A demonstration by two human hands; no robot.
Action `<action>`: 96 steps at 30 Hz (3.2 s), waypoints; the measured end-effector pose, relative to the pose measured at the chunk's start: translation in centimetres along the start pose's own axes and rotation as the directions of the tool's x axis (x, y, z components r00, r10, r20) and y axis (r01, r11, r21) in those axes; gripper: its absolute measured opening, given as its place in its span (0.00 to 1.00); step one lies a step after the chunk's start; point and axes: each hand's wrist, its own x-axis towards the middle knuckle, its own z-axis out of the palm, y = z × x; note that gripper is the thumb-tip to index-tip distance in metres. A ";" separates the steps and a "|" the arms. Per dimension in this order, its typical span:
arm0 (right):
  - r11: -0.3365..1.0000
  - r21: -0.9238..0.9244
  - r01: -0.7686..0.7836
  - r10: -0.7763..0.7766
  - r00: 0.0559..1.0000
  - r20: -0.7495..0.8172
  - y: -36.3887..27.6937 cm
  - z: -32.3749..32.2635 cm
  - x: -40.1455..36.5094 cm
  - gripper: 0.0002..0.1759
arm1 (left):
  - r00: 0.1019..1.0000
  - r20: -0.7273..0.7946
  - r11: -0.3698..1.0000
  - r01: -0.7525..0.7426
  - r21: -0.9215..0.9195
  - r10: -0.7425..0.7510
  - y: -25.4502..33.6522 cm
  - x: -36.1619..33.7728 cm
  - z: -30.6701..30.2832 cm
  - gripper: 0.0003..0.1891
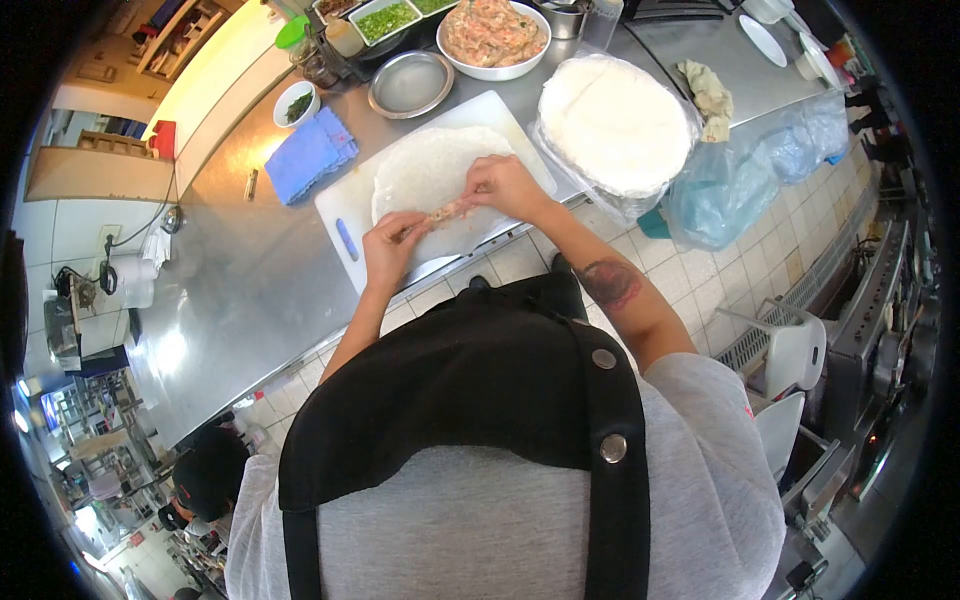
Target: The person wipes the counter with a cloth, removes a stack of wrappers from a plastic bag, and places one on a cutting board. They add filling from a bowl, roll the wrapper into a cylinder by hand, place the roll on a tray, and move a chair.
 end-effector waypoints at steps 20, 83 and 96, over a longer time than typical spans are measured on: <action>0.976 0.105 -0.192 0.181 0.978 0.105 0.2 -3.6 -0.5 0.15 | 0.911 0.157 0.870 -0.411 0.273 0.381 3.2 2.9 6.5 0.14; 0.845 -0.508 0.167 -0.141 0.986 0.089 -3.6 6.7 0.0 0.18 | 0.986 0.036 0.971 -0.166 0.174 0.162 -1.4 -1.7 -1.5 0.14; 0.906 -0.420 0.059 -0.050 0.998 0.032 -0.3 -1.2 -2.1 0.11 | 0.987 0.006 0.977 -0.161 0.144 0.161 -2.0 -2.0 -1.4 0.13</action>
